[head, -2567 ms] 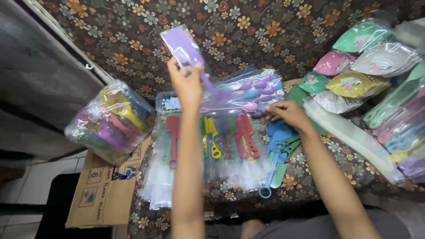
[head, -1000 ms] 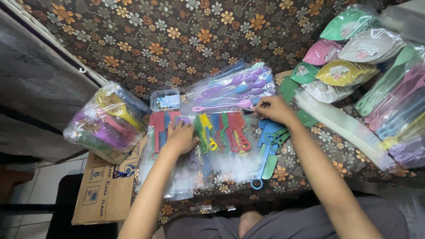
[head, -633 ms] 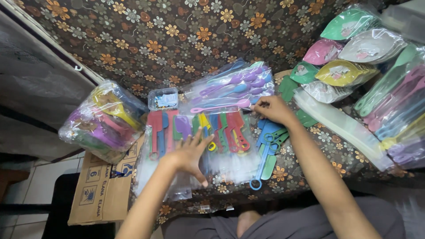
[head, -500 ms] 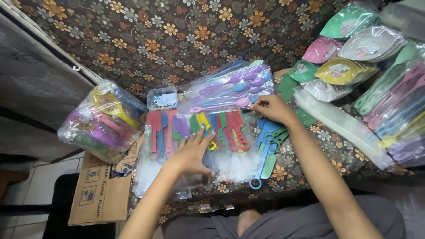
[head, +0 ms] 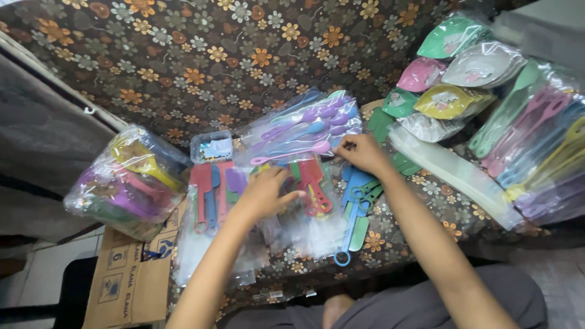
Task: Sorting and organizing colorful plastic kitchen utensils into groups and bags on a low surface.
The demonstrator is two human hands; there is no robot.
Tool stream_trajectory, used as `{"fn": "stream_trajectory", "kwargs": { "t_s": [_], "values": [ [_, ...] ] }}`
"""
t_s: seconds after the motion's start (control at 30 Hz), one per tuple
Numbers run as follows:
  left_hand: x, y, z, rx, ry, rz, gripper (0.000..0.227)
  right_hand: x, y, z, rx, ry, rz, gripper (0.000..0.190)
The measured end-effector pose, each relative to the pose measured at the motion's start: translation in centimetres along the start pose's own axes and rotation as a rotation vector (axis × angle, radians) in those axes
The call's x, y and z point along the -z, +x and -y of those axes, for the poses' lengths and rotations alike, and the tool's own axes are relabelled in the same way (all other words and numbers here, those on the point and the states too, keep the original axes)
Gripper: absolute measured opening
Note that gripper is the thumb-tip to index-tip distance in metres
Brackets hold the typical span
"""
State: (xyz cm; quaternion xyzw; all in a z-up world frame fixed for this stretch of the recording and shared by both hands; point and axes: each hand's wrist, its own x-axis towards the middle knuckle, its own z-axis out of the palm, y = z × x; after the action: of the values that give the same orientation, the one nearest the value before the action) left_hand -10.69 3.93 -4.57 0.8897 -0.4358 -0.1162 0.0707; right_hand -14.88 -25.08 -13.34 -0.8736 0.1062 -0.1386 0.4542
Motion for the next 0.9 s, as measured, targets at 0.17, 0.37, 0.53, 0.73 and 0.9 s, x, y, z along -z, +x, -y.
{"fn": "stream_trajectory", "kwargs": {
  "t_s": [0.17, 0.37, 0.53, 0.73, 0.9],
  "values": [
    [-3.5, 5.8, -4.0, -0.213, 0.188, -0.199, 0.044, -0.2, 2.0, -4.4, -0.038, -0.062, -0.217, 0.006],
    [-5.8, 12.9, -12.0, -0.523, 0.258, -0.773, 0.025, 0.3, 2.1, -5.3, 0.053, -0.032, -0.24, 0.013],
    [-5.4, 14.3, -19.6, -0.736, 0.177, -0.988, 0.014, 0.7, 1.9, -3.9, 0.055, 0.102, -0.256, 0.011],
    [-12.9, 20.0, -26.0, -0.724, 0.142, -0.324, 0.042, 1.2, 1.2, -2.0, -0.027, 0.139, -0.341, 0.007],
    [-17.7, 22.3, -27.0, -0.86, 0.148, -0.413, 0.018, 1.4, 1.2, -1.8, -0.009, 0.179, -0.347, 0.005]
  ]
}}
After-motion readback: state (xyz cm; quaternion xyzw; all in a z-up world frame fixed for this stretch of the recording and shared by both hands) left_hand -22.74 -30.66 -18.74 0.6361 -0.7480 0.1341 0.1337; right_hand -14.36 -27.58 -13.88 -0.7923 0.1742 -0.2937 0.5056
